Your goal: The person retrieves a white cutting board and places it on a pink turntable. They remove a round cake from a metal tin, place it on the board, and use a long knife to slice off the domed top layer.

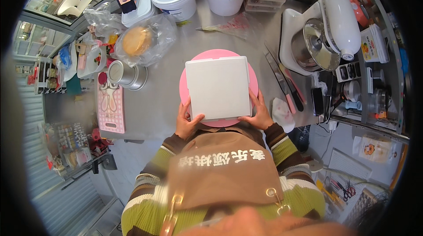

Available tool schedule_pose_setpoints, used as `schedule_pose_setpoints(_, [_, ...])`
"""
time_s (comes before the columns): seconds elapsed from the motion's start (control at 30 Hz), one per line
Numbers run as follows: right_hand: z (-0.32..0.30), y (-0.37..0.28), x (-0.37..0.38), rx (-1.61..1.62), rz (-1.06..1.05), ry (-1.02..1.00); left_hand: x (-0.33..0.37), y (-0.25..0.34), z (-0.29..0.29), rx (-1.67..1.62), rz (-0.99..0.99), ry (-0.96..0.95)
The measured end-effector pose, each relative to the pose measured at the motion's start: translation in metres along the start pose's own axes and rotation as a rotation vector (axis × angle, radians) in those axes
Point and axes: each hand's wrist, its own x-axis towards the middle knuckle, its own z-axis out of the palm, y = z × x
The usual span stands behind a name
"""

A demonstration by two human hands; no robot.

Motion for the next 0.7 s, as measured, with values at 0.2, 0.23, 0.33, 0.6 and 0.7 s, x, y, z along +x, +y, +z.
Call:
schedule_pose_setpoints(0.2, [-0.0007, -0.0001, 0.0004, 0.016, 0.001, 0.003, 0.0001, -0.0012, 0.0007, 0.006, 0.004, 0.008])
schedule_pose_setpoints(0.23, [-0.0010, -0.0005, 0.0004, 0.022, -0.002, 0.001, -0.0001, -0.0012, 0.0010, 0.013, 0.019, 0.011])
schedule_pose_setpoints(0.33, [-0.0021, -0.0014, 0.0007, 0.038, -0.015, 0.000, -0.0004, -0.0010, 0.0019, 0.020, 0.048, 0.026])
schedule_pose_setpoints(0.6, [-0.0032, -0.0022, 0.0015, 0.020, -0.053, 0.007, -0.0011, 0.0008, 0.0049, -0.013, 0.059, 0.052])
schedule_pose_setpoints(0.7, [-0.0030, -0.0029, 0.0023, 0.020, -0.047, 0.002, 0.0000, 0.0025, 0.0055, -0.025, 0.044, 0.051])
